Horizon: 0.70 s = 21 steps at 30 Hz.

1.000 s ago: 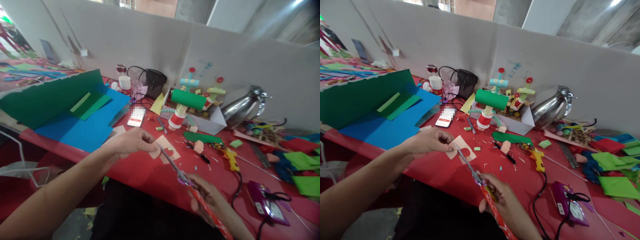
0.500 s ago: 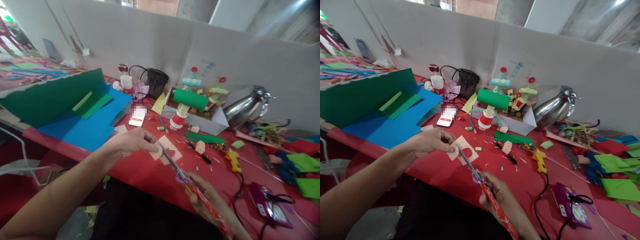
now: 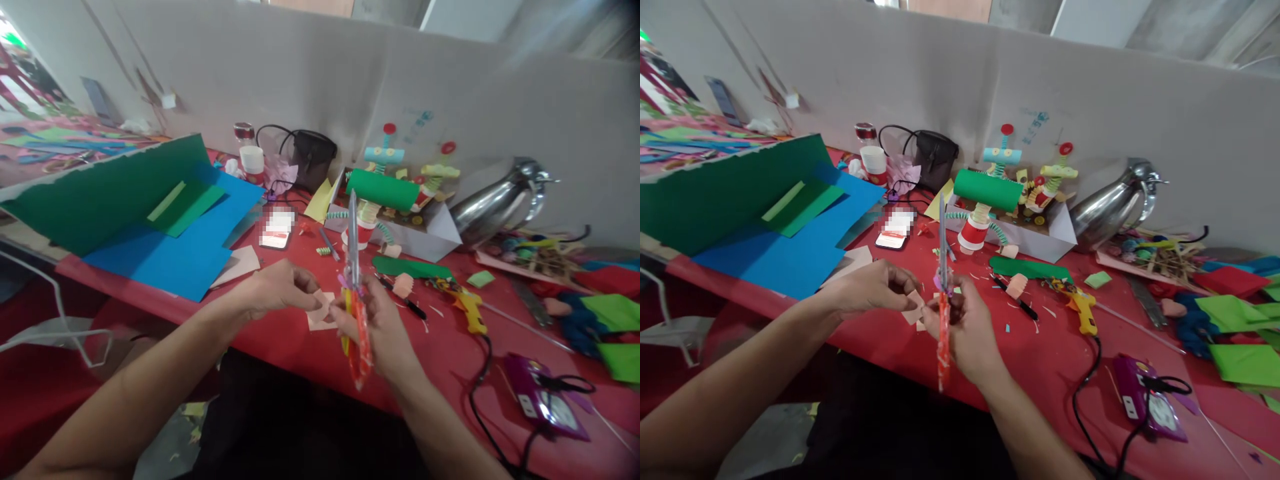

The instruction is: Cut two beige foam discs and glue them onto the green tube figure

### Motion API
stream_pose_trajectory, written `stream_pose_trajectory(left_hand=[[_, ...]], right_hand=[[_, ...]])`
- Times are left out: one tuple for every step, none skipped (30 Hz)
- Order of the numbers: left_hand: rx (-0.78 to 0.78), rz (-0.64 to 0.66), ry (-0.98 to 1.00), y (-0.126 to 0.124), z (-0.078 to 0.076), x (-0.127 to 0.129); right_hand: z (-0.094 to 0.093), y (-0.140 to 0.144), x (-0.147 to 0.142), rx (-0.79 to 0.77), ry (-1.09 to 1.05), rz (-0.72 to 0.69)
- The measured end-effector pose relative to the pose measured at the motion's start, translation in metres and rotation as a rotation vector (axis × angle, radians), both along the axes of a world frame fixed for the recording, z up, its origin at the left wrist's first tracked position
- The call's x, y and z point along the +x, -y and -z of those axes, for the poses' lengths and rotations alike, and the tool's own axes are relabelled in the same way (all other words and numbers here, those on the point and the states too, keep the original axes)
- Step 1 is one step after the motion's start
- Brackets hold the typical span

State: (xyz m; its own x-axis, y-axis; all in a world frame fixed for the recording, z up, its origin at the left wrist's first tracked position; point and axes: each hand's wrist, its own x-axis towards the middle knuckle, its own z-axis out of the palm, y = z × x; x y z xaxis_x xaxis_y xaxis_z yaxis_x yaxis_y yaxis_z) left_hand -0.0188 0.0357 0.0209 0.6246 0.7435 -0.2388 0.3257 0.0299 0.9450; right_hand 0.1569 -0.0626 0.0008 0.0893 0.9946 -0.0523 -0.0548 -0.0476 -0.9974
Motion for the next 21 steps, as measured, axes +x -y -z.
stream_pose_trajectory(left_hand=[[0.001, 0.010, -0.001, 0.002, -0.002, 0.000], [-0.008, 0.001, 0.007, 0.004, -0.002, -0.001], [-0.024, -0.026, 0.029, 0.007, -0.001, -0.001], [-0.052, -0.065, 0.071, 0.011, 0.002, 0.000], [-0.093, -0.123, 0.130, 0.017, 0.006, 0.001], [-0.141, -0.186, 0.213, 0.024, 0.012, 0.004], [-0.203, -0.287, 0.327, 0.032, 0.019, 0.008], [-0.271, -0.400, 0.439, 0.042, 0.026, 0.012], [-0.335, -0.482, 0.555, 0.051, 0.033, 0.018], [-0.389, -0.528, 0.656, 0.060, 0.040, 0.024], [-0.434, -0.597, 0.740, 0.067, 0.044, 0.029], [-0.463, -0.666, 0.805, 0.073, 0.048, 0.034], [-0.483, -0.714, 0.851, 0.076, 0.049, 0.038], [-0.491, -0.751, 0.880, 0.078, 0.049, 0.040], [-0.490, -0.774, 0.896, 0.077, 0.048, 0.041], [-0.480, -0.789, 0.900, 0.074, 0.046, 0.039], [-0.463, -0.804, 0.896, 0.070, 0.043, 0.037], [-0.442, -0.818, 0.886, 0.066, 0.040, 0.033], [-0.421, -0.828, 0.874, 0.062, 0.037, 0.028], [-0.400, -0.830, 0.864, 0.057, 0.034, 0.024], [-0.384, -0.820, 0.857, 0.054, 0.031, 0.020]], right_hand=[[0.002, -0.004, -0.004, 0.018, -0.014, 0.002], [0.005, -0.006, -0.007, 0.039, -0.021, 0.018], [0.007, -0.008, -0.010, 0.061, -0.025, 0.042], [0.009, -0.008, -0.013, 0.083, -0.031, 0.073], [0.010, -0.007, -0.016, 0.102, -0.043, 0.107], [0.011, -0.007, -0.019, 0.116, -0.058, 0.142], [0.011, -0.006, -0.023, 0.128, -0.068, 0.176], [0.011, -0.006, -0.026, 0.139, -0.071, 0.208], [0.011, -0.006, -0.030, 0.151, -0.066, 0.239], [0.011, -0.006, -0.033, 0.161, -0.055, 0.268], [0.011, -0.006, -0.037, 0.169, -0.042, 0.295], [0.011, -0.007, -0.040, 0.177, -0.029, 0.317], [0.011, -0.007, -0.042, 0.183, -0.020, 0.336], [0.012, -0.006, -0.044, 0.185, -0.020, 0.344], [0.013, -0.004, -0.044, 0.178, -0.030, 0.336], [0.015, -0.002, -0.043, 0.159, -0.052, 0.310], [0.017, 0.002, -0.041, 0.122, -0.078, 0.269], [0.019, 0.007, -0.038, 0.076, -0.104, 0.210], [0.023, 0.012, -0.034, 0.024, -0.123, 0.140], [0.026, 0.018, -0.029, -0.027, -0.126, 0.072], [0.029, 0.024, -0.024, -0.060, -0.112, 0.009]])
